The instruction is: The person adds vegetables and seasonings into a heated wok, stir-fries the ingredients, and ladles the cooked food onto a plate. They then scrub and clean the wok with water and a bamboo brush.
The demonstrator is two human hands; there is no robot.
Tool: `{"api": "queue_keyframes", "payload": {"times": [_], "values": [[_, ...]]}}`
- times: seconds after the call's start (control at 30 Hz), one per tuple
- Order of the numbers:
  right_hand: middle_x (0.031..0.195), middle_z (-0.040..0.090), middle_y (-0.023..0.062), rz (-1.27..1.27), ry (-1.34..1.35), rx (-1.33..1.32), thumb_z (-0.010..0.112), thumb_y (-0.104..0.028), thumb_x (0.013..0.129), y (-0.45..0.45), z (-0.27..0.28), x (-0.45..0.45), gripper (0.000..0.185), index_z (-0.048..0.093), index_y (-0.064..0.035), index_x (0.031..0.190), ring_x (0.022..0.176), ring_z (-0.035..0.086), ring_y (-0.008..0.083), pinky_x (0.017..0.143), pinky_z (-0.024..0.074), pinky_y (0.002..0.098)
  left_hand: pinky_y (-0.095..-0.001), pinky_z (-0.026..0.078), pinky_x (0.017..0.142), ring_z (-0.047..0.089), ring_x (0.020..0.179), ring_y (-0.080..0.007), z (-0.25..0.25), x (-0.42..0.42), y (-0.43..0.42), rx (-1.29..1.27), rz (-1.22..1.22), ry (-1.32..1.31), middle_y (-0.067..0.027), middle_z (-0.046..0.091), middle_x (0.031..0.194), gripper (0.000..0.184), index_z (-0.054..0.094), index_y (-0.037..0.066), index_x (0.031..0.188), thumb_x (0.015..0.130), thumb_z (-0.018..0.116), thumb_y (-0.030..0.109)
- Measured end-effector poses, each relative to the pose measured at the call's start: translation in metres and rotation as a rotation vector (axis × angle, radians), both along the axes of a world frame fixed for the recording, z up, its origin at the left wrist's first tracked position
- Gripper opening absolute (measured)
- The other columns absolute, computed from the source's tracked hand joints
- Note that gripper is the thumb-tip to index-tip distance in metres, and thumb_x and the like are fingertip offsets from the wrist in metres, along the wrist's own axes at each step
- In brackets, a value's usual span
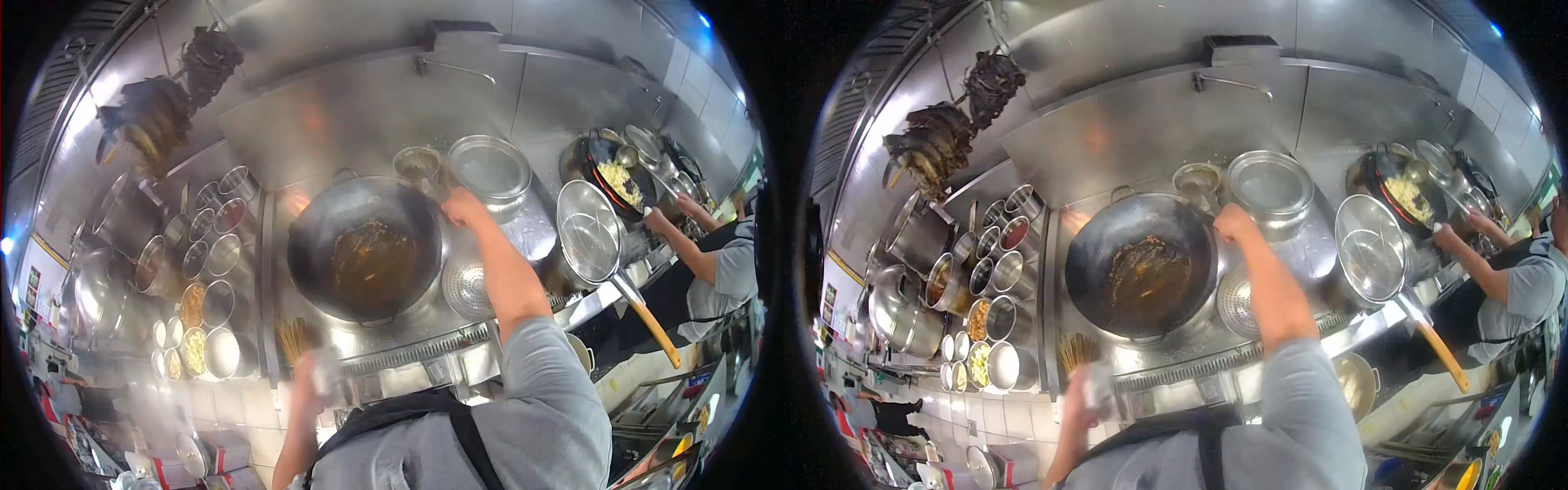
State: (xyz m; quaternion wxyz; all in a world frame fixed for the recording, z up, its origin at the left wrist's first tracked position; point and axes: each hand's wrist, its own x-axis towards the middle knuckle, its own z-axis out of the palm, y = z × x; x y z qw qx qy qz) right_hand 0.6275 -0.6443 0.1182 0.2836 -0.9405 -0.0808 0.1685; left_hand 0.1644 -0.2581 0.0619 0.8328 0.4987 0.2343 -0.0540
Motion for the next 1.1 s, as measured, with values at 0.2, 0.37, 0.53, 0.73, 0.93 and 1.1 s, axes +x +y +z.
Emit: {"api": "queue_keyframes", "payload": {"times": [0.2,0.37,0.53,0.73,0.93,1.1], "values": [[0.066,0.062,0.011,-0.425,-0.037,0.746,0.061,-0.014,0.095,-0.092,-0.029,-0.086,0.017,0.063,0.0026,0.092,0.051,0.06,0.0224,0.047,0.0473,0.0382,-0.0337,0.056,0.066,0.067,0.077,-0.02,-0.021,-0.21,0.074,-0.196,0.683,-0.021,-0.0065,0.069,0.095,0.054,0.059,0.001,0.137,0.108,0.048,0.046],[0.063,0.055,0.0025,-0.511,0.498,1.63,0.057,-0.01,0.097,-0.131,-0.058,-0.069,0.01,0.058,-0.0039,0.089,0.051,0.055,0.0131,0.048,0.0467,0.0288,-0.042,0.057,0.075,0.07,0.084,-0.0294,-0.119,-0.293,0.091,0.411,0.215,0.478,-0.013,0.074,0.101,0.047,0.065,0.007,0.121,0.099,0.059,0.048],[0.064,0.049,-0.0034,-0.211,0.999,2.445,0.051,-0.008,0.101,-0.107,0.017,-0.148,0.013,0.056,-0.0021,0.091,0.05,0.051,0.0055,0.047,0.0438,0.022,-0.0433,0.056,0.078,0.07,0.086,-0.0298,-0.143,-0.295,0.064,0.778,-0.194,0.514,-0.0131,0.074,0.102,0.044,0.065,0.005,0.12,0.099,0.06,0.044],[0.068,0.051,-0.0009,-0.164,1.27,2.595,0.046,-0.011,0.105,-0.049,0.098,-0.275,0.016,0.051,0.0027,0.099,0.052,0.055,0.0095,0.045,0.046,0.0241,-0.0449,0.056,0.082,0.07,0.089,-0.0302,-0.159,-0.29,0.063,0.836,-0.306,0.424,-0.0133,0.073,0.102,0.042,0.066,0.004,0.12,0.098,0.062,0.039],[0.07,0.049,-0.0041,-0.303,1.342,2.28,0.051,-0.015,0.106,-0.039,0.099,-0.344,0.016,0.055,0.0004,0.107,0.05,0.05,0.006,0.043,0.0427,0.0253,-0.0448,0.056,0.083,0.07,0.089,-0.0236,-0.14,-0.287,0.06,1.32,-0.522,0.196,-0.0105,0.072,0.102,0.032,0.066,0.002,0.117,0.099,0.061,0.028],[0.066,0.048,-0.0041,-0.396,0.475,1.269,0.062,-0.021,0.102,-0.075,0.069,-0.306,0.01,0.058,-0.0111,0.1,0.049,0.048,0.0075,0.039,0.0359,0.0288,-0.0411,0.05,0.056,0.064,0.069,-0.0238,-0.187,-0.34,0.065,1.495,-0.376,0.088,-0.0072,0.066,0.084,0.02,0.064,0.006,0.102,0.098,0.066,0.025]]}}
